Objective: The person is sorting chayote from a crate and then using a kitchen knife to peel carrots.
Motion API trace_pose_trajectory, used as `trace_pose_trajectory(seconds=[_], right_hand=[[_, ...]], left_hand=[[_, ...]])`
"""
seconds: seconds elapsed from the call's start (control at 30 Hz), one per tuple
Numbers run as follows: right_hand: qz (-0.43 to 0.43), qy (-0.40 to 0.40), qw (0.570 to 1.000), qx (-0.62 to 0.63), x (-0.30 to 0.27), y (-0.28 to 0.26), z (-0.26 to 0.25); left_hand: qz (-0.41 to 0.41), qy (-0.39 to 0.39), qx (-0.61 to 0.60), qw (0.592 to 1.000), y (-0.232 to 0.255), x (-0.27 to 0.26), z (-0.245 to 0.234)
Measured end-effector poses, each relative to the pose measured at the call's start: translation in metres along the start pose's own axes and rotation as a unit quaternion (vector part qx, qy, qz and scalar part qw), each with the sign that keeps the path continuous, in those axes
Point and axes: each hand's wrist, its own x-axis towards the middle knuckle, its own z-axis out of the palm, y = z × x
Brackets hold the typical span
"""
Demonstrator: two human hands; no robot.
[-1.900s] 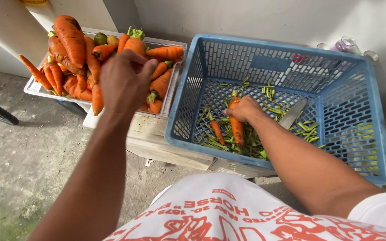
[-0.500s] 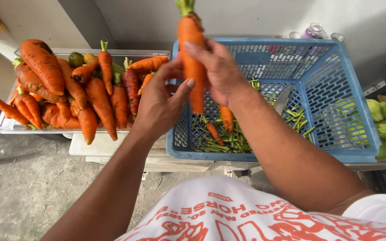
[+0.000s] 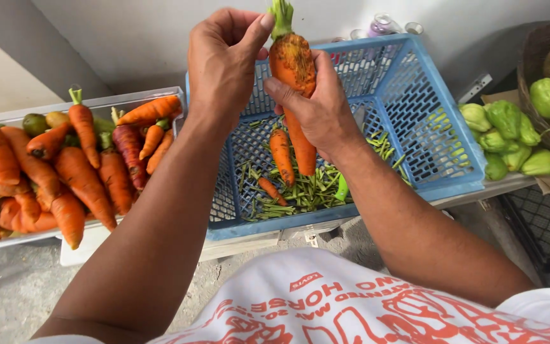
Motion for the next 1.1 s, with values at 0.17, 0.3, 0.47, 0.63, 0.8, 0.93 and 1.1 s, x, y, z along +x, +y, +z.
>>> trace_pose_trajectory(seconds=[0.17, 0.3, 0.47, 0.63, 0.8, 0.93, 1.1], right_hand=[[-0.038, -0.022, 0.993, -0.113, -0.005, -0.004, -0.015], [-0.012, -0.017, 0.997, -0.076, -0.003, 0.004, -0.023], [-0.060, 0.038, 0.933, -0.354, 0.003, 0.004, -0.028], [0.075, 0.024, 0.987, -0.139, 0.008, 0.008, -0.037], [0.151, -0.039, 0.971, 0.181, 0.003, 0.011, -0.048], [0.116, -0.048, 0.964, 0.235, 0.002, 0.003, -0.041], [0.118, -0.078, 0.965, 0.220, 0.002, -0.004, -0.035]], left_hand=[[-0.019, -0.003, 0.000, 1.000, -0.013, -0.002, 0.015], [0.066, -0.022, 0.126, 0.990, -0.014, -0.002, 0.014], [0.094, -0.081, 0.235, 0.964, 0.008, -0.011, 0.019], [-0.037, -0.015, 0.078, 0.996, -0.021, -0.006, 0.014], [-0.229, 0.012, -0.135, 0.964, -0.040, 0.000, 0.001], [-0.205, -0.003, -0.085, 0.975, -0.006, -0.003, 0.016], [-0.171, -0.004, -0.051, 0.984, -0.001, -0.004, 0.024]])
